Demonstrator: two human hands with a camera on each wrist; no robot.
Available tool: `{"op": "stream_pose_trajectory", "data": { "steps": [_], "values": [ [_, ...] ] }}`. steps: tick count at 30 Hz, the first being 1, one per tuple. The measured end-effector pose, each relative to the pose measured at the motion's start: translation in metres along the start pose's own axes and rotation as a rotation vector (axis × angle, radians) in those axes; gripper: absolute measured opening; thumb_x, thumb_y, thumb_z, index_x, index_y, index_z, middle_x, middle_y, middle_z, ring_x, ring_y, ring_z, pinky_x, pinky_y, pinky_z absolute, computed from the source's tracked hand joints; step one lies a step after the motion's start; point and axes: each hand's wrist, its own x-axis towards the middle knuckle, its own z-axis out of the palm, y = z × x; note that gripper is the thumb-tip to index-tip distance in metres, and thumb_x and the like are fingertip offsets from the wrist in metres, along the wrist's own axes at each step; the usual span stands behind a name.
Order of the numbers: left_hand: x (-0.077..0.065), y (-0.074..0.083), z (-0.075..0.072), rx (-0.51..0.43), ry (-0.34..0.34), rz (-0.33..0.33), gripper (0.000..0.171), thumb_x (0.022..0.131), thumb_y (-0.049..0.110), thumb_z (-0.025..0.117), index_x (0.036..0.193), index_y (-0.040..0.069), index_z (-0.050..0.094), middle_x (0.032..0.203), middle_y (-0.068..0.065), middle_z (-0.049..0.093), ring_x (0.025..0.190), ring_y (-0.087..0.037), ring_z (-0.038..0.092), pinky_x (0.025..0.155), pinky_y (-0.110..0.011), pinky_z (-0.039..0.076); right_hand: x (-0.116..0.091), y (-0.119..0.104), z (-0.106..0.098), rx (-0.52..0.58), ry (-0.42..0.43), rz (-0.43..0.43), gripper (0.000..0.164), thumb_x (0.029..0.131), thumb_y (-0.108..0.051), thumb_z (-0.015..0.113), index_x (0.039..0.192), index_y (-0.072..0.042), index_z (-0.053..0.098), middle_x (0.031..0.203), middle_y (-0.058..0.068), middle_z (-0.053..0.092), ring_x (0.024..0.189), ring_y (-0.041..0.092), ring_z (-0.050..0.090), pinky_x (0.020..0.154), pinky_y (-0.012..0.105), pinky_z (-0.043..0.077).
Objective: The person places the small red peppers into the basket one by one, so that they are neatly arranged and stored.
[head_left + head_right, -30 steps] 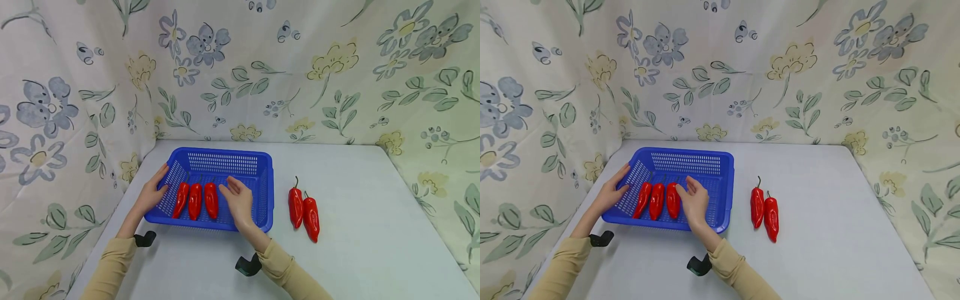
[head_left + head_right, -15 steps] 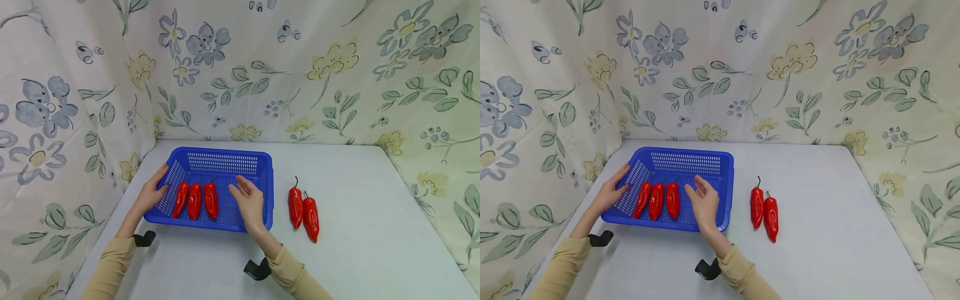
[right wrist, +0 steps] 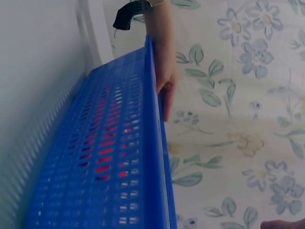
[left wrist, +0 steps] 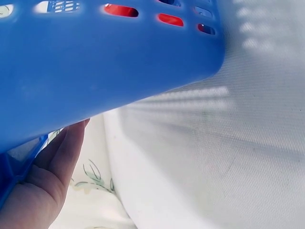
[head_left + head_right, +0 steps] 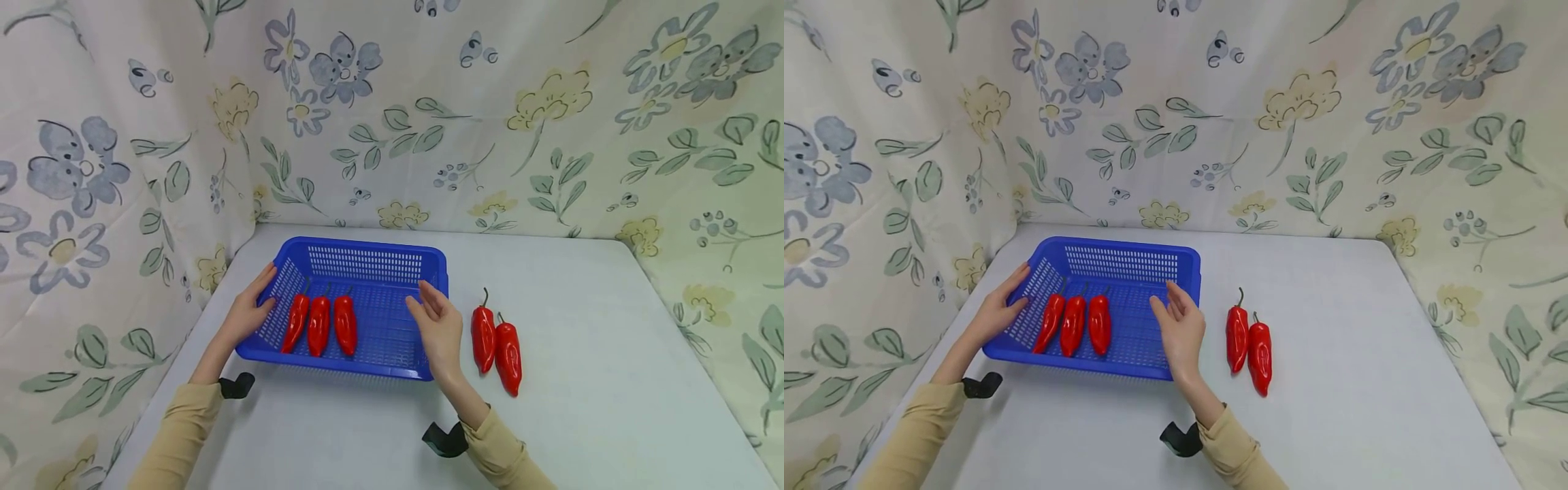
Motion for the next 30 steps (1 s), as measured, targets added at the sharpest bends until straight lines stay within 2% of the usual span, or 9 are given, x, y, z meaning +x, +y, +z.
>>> {"op": "stream_pose_trajectory", "data": {
  "steps": [9, 15, 19, 23, 30],
  "values": [
    [0.001, 0.0, 0.001, -0.004, -0.013, -0.015, 0.063, 0.09, -0.004, 0.047, 0.149, 0.003, 0.026, 0.159, -0.013, 0.016, 0.143, -0.043, 0.019, 0.111, -0.063, 0.021, 0.002, 0.002, -0.034, -0.061, 0.064, 0.021, 0.047, 0.09, -0.025, 0.063, 0.134, -0.011, 0.054, 0.137, 0.009, 0.055, 0.126, 0.027, 0.054, 0.095, 0.027, 0.047],
    [0.001, 0.0, 0.0, -0.012, -0.018, -0.015, 0.063, 0.091, -0.004, 0.047, 0.149, 0.003, 0.026, 0.159, -0.013, 0.016, 0.143, -0.042, 0.018, 0.112, -0.062, 0.02, 0.005, 0.009, -0.059, -0.12, 0.1, 0.043, 0.048, 0.092, -0.028, 0.061, 0.136, -0.012, 0.052, 0.139, 0.007, 0.053, 0.128, 0.022, 0.053, 0.093, 0.019, 0.046],
    [0.001, 0.0, 0.0, -0.008, -0.017, -0.013, 0.062, 0.091, -0.004, 0.047, 0.149, 0.003, 0.026, 0.159, -0.013, 0.016, 0.143, -0.042, 0.019, 0.112, -0.063, 0.02, 0.009, 0.015, -0.075, -0.132, 0.146, 0.052, 0.047, 0.09, -0.025, 0.064, 0.133, -0.009, 0.055, 0.137, 0.009, 0.055, 0.126, 0.022, 0.054, 0.091, 0.009, 0.044],
    [0.001, 0.001, 0.0, -0.007, -0.009, -0.008, 0.062, 0.09, -0.005, 0.047, 0.148, 0.002, 0.026, 0.159, -0.014, 0.017, 0.143, -0.043, 0.019, 0.111, -0.063, 0.021, 0.01, 0.024, -0.091, -0.149, 0.191, 0.07, 0.047, 0.089, -0.023, 0.065, 0.132, -0.008, 0.055, 0.135, 0.01, 0.057, 0.125, 0.024, 0.054, 0.087, 0.004, 0.043],
    [0.0, 0.0, -0.002, -0.01, -0.011, -0.017, 0.062, 0.09, -0.004, 0.047, 0.148, 0.002, 0.026, 0.159, -0.014, 0.016, 0.143, -0.043, 0.019, 0.112, -0.063, 0.02, 0.009, 0.041, -0.117, -0.268, 0.267, 0.088, 0.049, 0.092, -0.027, 0.06, 0.136, -0.008, 0.051, 0.138, 0.014, 0.053, 0.127, 0.029, 0.052, 0.087, 0.012, 0.043]
  ]
}}
